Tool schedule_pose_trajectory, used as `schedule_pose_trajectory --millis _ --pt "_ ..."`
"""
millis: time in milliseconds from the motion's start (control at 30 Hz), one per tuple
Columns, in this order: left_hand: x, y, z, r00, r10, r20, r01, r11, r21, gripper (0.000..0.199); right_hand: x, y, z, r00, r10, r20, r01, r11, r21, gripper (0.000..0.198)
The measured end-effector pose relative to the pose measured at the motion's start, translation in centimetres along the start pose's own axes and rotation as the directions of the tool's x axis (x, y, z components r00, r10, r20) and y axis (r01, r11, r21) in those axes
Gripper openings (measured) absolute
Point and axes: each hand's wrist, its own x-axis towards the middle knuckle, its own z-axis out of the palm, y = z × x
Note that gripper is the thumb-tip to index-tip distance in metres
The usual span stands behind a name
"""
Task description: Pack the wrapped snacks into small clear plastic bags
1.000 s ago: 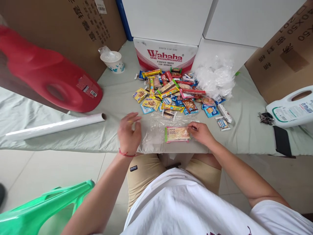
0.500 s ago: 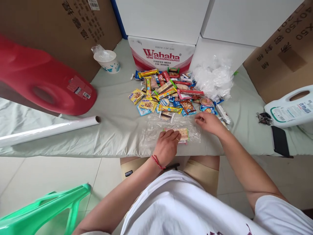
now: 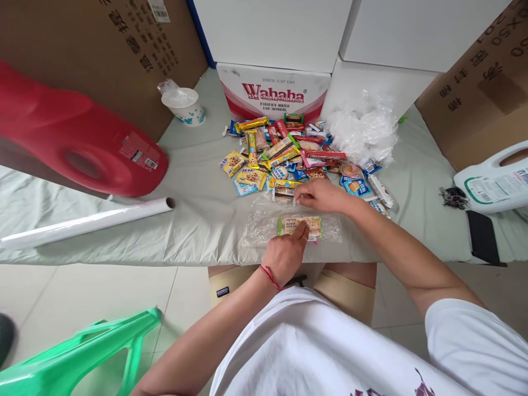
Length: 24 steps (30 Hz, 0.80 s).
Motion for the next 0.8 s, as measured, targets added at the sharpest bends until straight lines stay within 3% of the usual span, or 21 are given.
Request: schedule_pose_trajectory --millis 133,200,267,367,400,467,500,533,600,633,667,733,800 --pt "-0.2 0.0 0.3 1.000 -0.018 0.002 0.018 0.997 -0.075 0.062 -4.1 -2.7 1.9 0.989 -0.118 -0.085 0.113 0.991 -0.069 0.020" --pt "-0.3 -0.6 0.7 0.999 -0.018 -0.051 0.005 0.972 -0.237 0.059 -6.1 -3.4 4.0 0.985 -0.126 -0.120 0.117 0.990 -0.075 0.025" --pt "-0.4 -1.6 1.4 0.991 -0.002 -0.137 -0.065 0.872 -0.485 0.056 -7.6 -3.5 6.3 0.975 -0.125 -0.183 0.118 0.992 -0.050 0.034" --pt "-0.8 -3.7 2.3 0.977 0.009 -0.214 -0.165 0.673 -0.721 0.053 -8.9 -3.0 9.2 0.957 -0.119 -0.263 0.105 0.992 -0.066 0.040" --pt "-1.1 -4.3 2.3 0.977 -0.028 -0.213 -0.153 0.605 -0.782 0.050 -9.1 -2.8 9.9 0.956 -0.117 -0.270 0.094 0.991 -0.097 0.039" --pt "-1.8 -5.0 2.0 0.952 -0.220 -0.211 -0.098 0.435 -0.895 0.040 -9.3 -2.7 11.0 0.957 -0.108 -0.269 0.062 0.983 -0.174 0.038" --pt "-2.3 -5.0 1.5 0.904 -0.364 -0.226 -0.093 0.349 -0.933 0.034 -9.4 -2.8 11.5 0.958 -0.104 -0.268 0.048 0.977 -0.209 0.039" --pt "-2.8 -4.8 0.9 0.825 -0.502 -0.260 -0.114 0.302 -0.946 0.030 -9.4 -2.9 11.9 0.957 -0.103 -0.270 0.038 0.970 -0.238 0.041" --pt "-3.7 -3.6 -0.7 0.654 -0.636 -0.409 -0.208 0.369 -0.906 0.026 -9.6 -3.3 12.6 0.952 -0.106 -0.288 0.022 0.960 -0.279 0.048" --pt "-3.8 -2.8 -1.4 0.611 -0.611 -0.503 -0.262 0.444 -0.857 0.026 -9.7 -3.6 12.8 0.948 -0.108 -0.299 0.016 0.956 -0.293 0.050" --pt "-3.8 -1.9 -2.0 0.611 -0.530 -0.588 -0.312 0.522 -0.794 0.025 -9.9 -3.9 13.0 0.947 -0.107 -0.303 0.011 0.953 -0.304 0.049" --pt "-2.9 -0.6 -2.4 0.679 -0.276 -0.681 -0.371 0.671 -0.642 0.025 -10.5 -4.4 13.0 0.952 -0.111 -0.285 0.019 0.952 -0.306 0.039" --pt "-1.4 -0.2 -1.5 0.765 -0.036 -0.643 -0.352 0.813 -0.464 0.030 -11.5 -4.7 12.4 0.954 -0.144 -0.263 0.080 0.968 -0.238 0.026"
